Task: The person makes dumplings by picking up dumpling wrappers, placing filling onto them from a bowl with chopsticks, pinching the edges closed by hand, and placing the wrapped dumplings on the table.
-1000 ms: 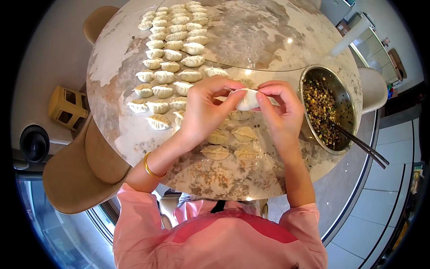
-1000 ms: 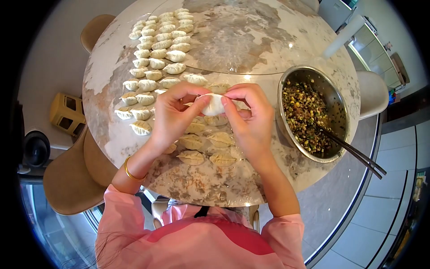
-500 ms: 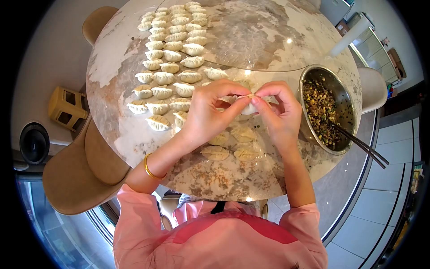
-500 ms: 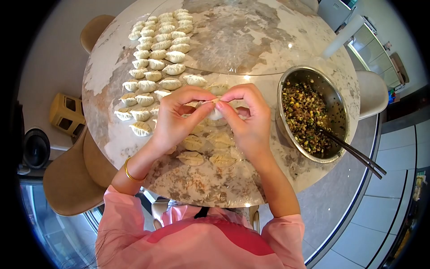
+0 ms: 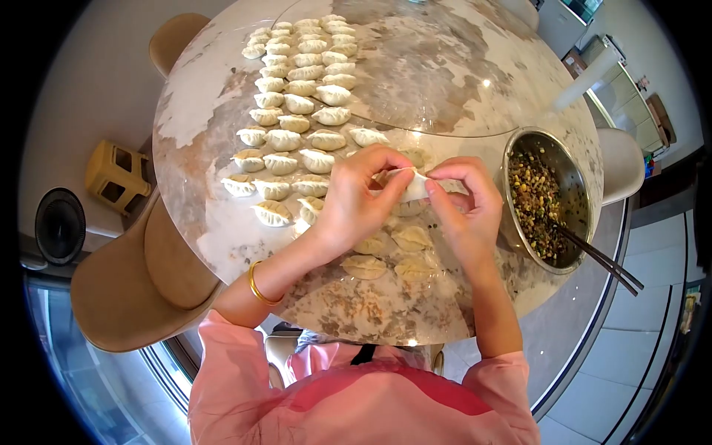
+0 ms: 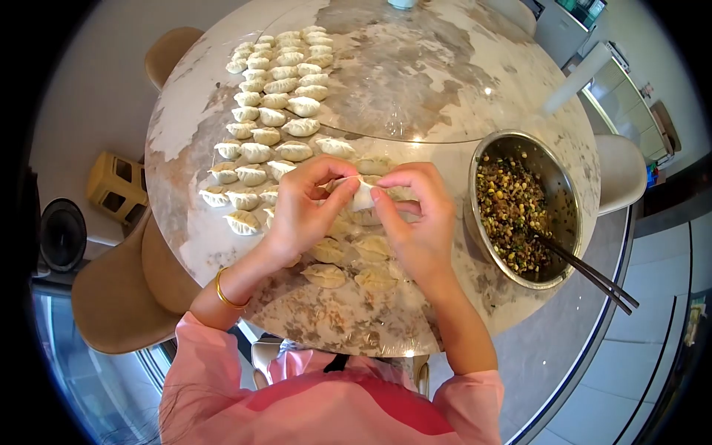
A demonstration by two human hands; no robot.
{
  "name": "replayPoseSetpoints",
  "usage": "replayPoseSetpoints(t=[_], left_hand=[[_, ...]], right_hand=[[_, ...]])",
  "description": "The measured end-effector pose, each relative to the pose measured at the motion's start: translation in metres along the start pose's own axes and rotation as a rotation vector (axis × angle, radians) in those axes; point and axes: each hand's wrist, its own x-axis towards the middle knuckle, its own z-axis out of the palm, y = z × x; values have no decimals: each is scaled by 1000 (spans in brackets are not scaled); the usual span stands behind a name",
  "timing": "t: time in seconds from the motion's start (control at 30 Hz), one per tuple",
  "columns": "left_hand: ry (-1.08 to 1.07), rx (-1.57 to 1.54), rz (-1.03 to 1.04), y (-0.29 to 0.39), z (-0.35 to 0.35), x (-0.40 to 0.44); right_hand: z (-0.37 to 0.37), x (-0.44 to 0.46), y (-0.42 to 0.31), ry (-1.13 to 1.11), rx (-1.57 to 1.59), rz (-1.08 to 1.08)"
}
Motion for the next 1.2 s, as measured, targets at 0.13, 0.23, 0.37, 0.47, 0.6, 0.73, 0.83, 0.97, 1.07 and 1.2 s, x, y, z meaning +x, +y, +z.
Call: replayPoseSetpoints(t=[0.13, 0.23, 0.37, 0.47, 0.6, 0.73, 0.83, 0.97, 1.07, 1.2], left_hand=[[17, 102, 144, 1, -2, 2], [6, 147, 218, 4, -2, 3], [-48, 104, 214, 10, -3, 4], [-84, 116, 188, 11, -3, 3], [-43, 13, 42, 7, 0, 1], [10, 64, 125, -4, -4, 2], [-68, 168, 98, 1, -9, 2], [-124, 119, 55, 8, -9, 2], [-155, 65, 39, 10, -9, 2], [-177, 27, -14, 11, -9, 1]], right_hand=[[-2, 0, -3, -9, -134, -68], [-4, 3, 1, -54, -186, -191], [-5, 3, 1, -33, -27, -65], [-6, 3, 2, -43, 49, 45], [-2, 3, -5, -54, 152, 138], [-2, 2, 3, -28, 93, 98], [-5, 2, 2, -56, -27, 1], [-4, 2, 2, -96, -80, -92], [-3, 2, -1, -44, 67, 64], [-4, 4, 4, -66, 37, 12]])
